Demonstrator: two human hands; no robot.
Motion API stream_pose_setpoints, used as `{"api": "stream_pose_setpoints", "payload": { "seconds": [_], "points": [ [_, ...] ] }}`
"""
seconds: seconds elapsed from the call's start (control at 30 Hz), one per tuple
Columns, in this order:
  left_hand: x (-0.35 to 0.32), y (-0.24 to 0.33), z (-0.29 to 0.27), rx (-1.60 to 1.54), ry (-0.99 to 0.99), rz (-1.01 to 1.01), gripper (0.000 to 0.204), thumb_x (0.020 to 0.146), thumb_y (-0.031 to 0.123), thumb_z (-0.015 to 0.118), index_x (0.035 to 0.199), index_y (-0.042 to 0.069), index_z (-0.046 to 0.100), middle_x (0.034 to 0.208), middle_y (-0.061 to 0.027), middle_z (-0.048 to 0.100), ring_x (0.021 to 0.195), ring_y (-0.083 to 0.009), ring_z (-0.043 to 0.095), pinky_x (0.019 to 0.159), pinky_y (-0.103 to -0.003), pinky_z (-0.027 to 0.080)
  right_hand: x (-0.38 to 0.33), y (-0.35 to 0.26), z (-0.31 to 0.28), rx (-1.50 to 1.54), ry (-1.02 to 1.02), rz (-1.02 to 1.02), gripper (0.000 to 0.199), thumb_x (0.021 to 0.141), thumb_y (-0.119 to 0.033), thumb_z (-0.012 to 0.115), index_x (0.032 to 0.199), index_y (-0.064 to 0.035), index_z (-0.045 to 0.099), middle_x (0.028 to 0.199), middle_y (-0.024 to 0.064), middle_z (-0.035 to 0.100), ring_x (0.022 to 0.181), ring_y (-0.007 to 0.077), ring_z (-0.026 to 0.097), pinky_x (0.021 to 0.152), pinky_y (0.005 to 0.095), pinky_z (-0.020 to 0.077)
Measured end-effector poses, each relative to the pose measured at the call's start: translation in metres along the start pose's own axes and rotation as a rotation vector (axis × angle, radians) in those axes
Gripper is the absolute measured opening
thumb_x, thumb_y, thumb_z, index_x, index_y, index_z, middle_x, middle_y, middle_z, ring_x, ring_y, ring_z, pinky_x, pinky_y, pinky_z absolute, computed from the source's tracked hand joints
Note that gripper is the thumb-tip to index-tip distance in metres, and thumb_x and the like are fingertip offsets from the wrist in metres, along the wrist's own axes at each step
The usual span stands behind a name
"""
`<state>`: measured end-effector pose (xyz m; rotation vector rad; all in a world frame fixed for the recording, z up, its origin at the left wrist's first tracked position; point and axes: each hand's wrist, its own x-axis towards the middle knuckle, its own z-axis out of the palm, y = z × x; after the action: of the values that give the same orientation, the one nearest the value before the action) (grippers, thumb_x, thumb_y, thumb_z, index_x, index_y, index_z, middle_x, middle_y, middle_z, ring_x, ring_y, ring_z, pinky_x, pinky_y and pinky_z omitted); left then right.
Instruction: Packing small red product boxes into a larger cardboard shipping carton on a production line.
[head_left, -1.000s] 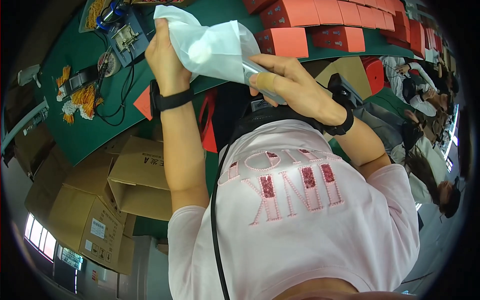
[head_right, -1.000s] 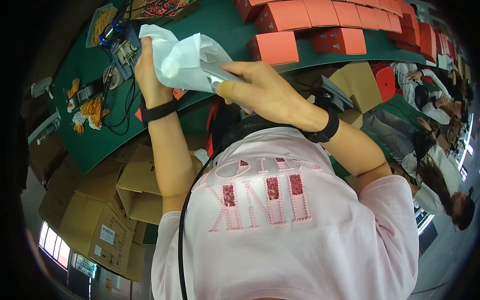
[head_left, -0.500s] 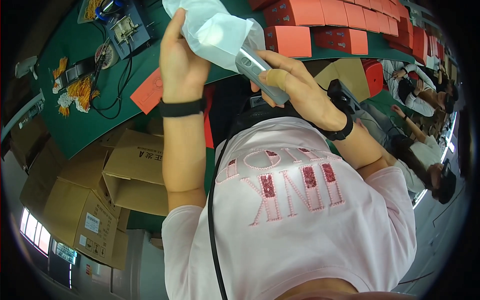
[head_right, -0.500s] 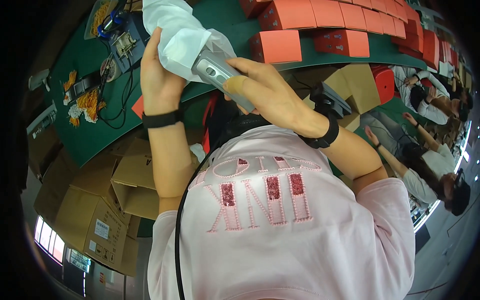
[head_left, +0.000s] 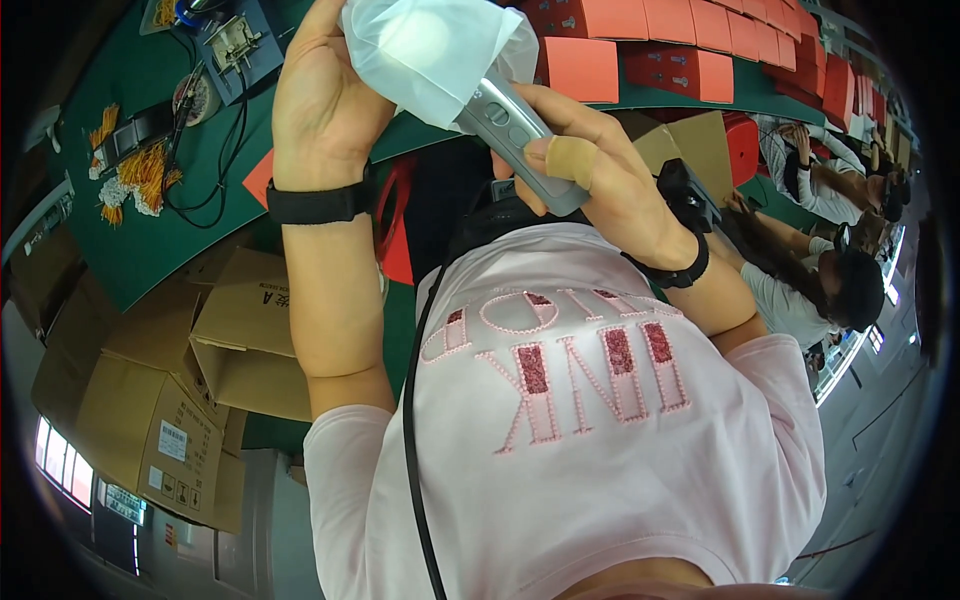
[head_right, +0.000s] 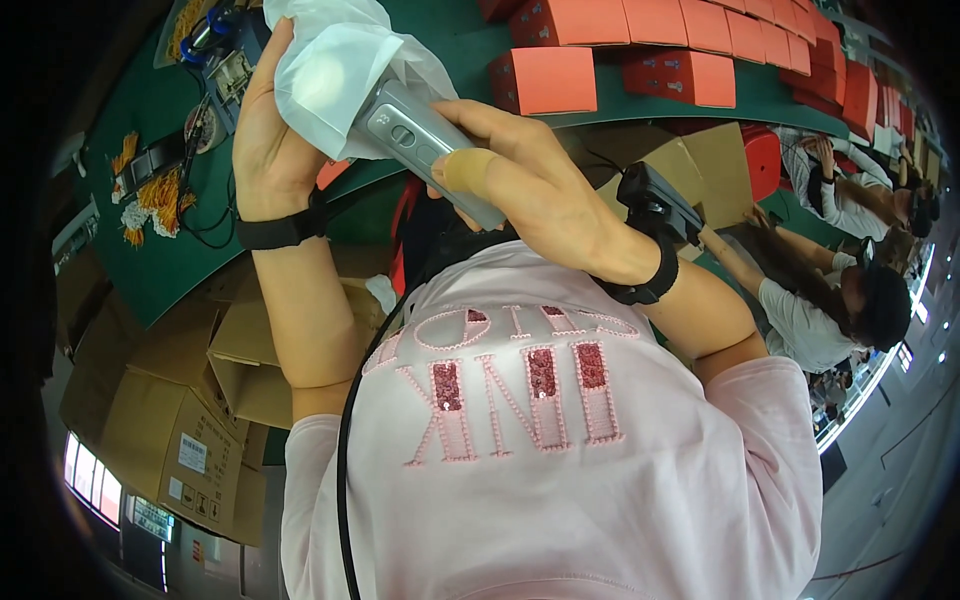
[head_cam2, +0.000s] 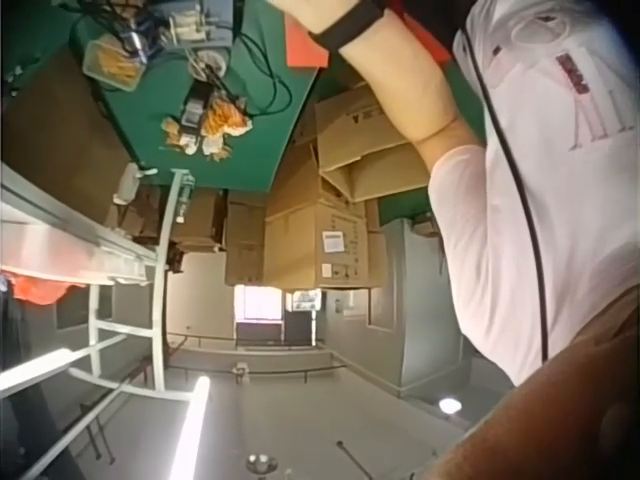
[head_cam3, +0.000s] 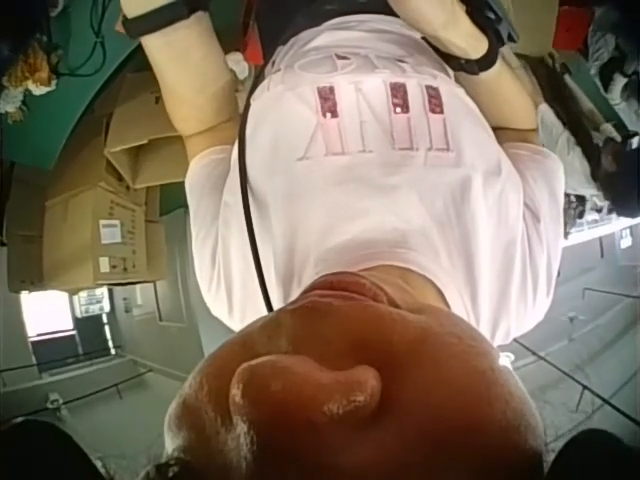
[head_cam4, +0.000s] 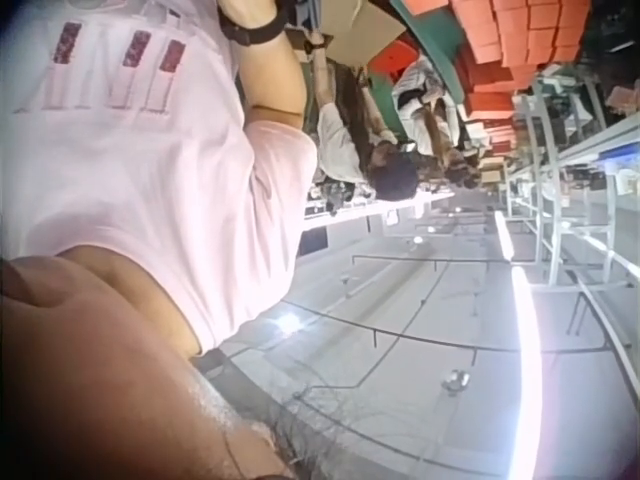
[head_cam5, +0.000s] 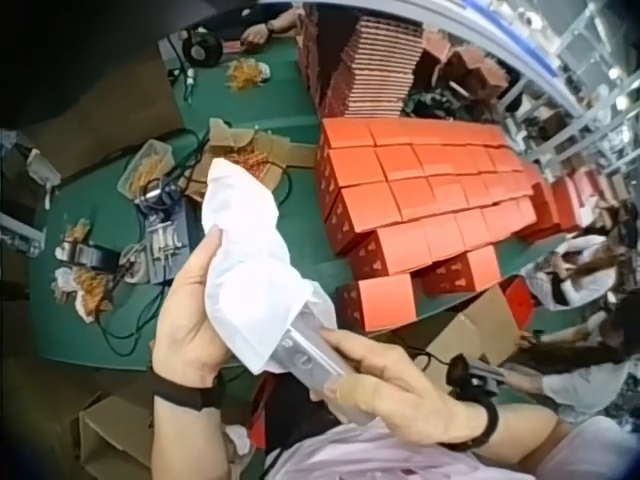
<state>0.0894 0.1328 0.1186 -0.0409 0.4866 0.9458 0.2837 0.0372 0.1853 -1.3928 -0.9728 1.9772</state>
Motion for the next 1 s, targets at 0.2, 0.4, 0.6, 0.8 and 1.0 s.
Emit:
{"api": "stream_pose_setpoints", "payload": {
  "seconds": [0.2, 0.4, 0.6, 0.8, 1.0],
  "points": [
    [0.000, 0.000, 0.020, -0.025, -0.004, 0.001, 0.036, 0.097, 0.024, 0.052, 0.123, -0.001, 0.053, 0.112, -0.0141, 0.065, 0.097, -0.0256, 0.065, 0.088, -0.038, 0.053, -0.009, -0.005, 0.002, 0.083, -0.047, -0.023, 0.060, 0.082, -0.025, 0.048, 0.135, 0.0026, 0.043, 0.091, 0.0099, 0.059, 0.063, 0.0123, 0.050, 0.056, 0.0248, 0.0381],
    [0.012, 0.016, -0.002, 0.020, -0.125, -0.070, 0.034, 0.097, 0.023, 0.052, 0.121, -0.002, 0.054, 0.114, -0.0142, 0.064, 0.100, -0.0258, 0.064, 0.089, -0.039, 0.053, -0.021, 0.001, 0.002, 0.133, -0.020, -0.081, 0.063, 0.082, -0.026, 0.049, 0.137, 0.0032, 0.039, 0.095, 0.0106, 0.059, 0.065, 0.0122, 0.051, 0.059, 0.0248, 0.0395],
    [0.021, -0.005, 0.052, 0.043, -0.190, -0.152, 0.036, 0.098, 0.026, 0.051, 0.121, -0.001, 0.054, 0.113, -0.0133, 0.065, 0.098, -0.0252, 0.065, 0.088, -0.038, 0.053, -0.031, 0.002, -0.009, 0.121, 0.061, -0.201, 0.065, 0.083, -0.028, 0.052, 0.138, 0.0029, 0.037, 0.093, 0.0106, 0.059, 0.063, 0.0113, 0.050, 0.059, 0.0248, 0.0392],
    [0.010, -0.044, 0.069, 0.354, -0.114, 0.115, 0.037, 0.097, 0.032, 0.052, 0.118, 0.002, 0.056, 0.111, -0.0088, 0.063, 0.100, -0.0195, 0.062, 0.087, -0.035, 0.050, -0.047, 0.008, -0.024, -0.098, 0.235, -0.513, 0.059, 0.086, -0.017, 0.049, 0.140, 0.0055, 0.036, 0.121, 0.0135, 0.055, 0.105, 0.0169, 0.054, 0.091, 0.0272, 0.0414],
    [0.015, -0.120, 0.056, 0.434, 0.063, 0.620, 0.048, 0.094, 0.018, 0.059, 0.133, 0.000, 0.037, 0.119, -0.0090, 0.053, 0.103, -0.0177, 0.056, 0.086, -0.031, 0.047, -0.038, 0.003, -0.045, 0.138, 0.394, -0.279, 0.046, 0.089, -0.006, 0.058, 0.132, 0.0045, 0.049, 0.121, 0.0087, 0.059, 0.107, 0.0112, 0.054, 0.092, 0.0250, 0.0431]
  ]
}}
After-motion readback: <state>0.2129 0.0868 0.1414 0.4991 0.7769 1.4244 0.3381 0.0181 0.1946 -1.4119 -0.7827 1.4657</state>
